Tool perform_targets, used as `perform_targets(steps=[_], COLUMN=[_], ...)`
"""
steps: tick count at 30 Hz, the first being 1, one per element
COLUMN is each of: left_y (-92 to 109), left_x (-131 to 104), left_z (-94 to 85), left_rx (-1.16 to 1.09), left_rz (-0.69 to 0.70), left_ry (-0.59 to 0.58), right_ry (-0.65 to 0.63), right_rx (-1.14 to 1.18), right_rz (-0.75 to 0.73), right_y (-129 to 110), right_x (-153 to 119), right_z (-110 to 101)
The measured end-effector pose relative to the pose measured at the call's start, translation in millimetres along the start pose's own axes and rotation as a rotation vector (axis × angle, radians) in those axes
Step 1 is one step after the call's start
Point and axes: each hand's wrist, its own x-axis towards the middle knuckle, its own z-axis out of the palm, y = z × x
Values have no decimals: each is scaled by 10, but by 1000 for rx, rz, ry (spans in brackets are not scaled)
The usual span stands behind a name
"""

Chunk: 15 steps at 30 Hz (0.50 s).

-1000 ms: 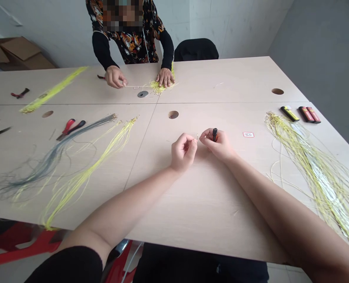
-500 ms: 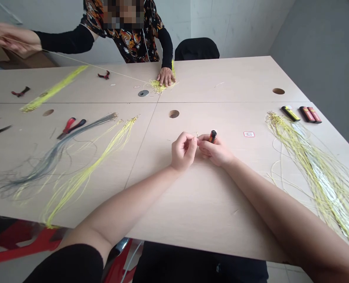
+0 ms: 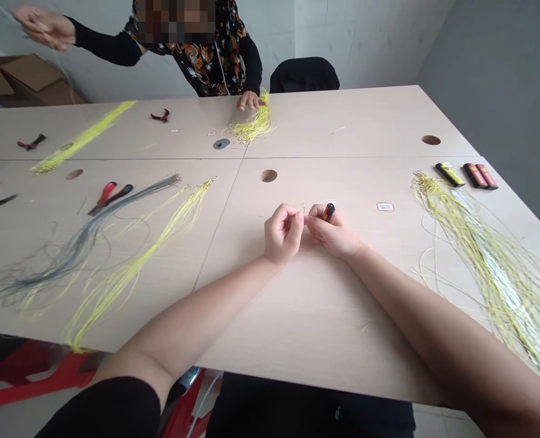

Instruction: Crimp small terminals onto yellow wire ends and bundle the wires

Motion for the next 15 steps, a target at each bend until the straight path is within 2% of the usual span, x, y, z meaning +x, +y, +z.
perform_targets(steps=[6,15], left_y=[-1,-19], left_x=[3,10], left_z=[-1,2], left_rx=[14,-13], left_rz=[2,107], left_ry=[11,34], right_ry=[-27,-59], right_rx=[25,-31], right_rz=[-11,-59], right_y=[17,24], right_x=[2,-4], right_z=[-12,-17])
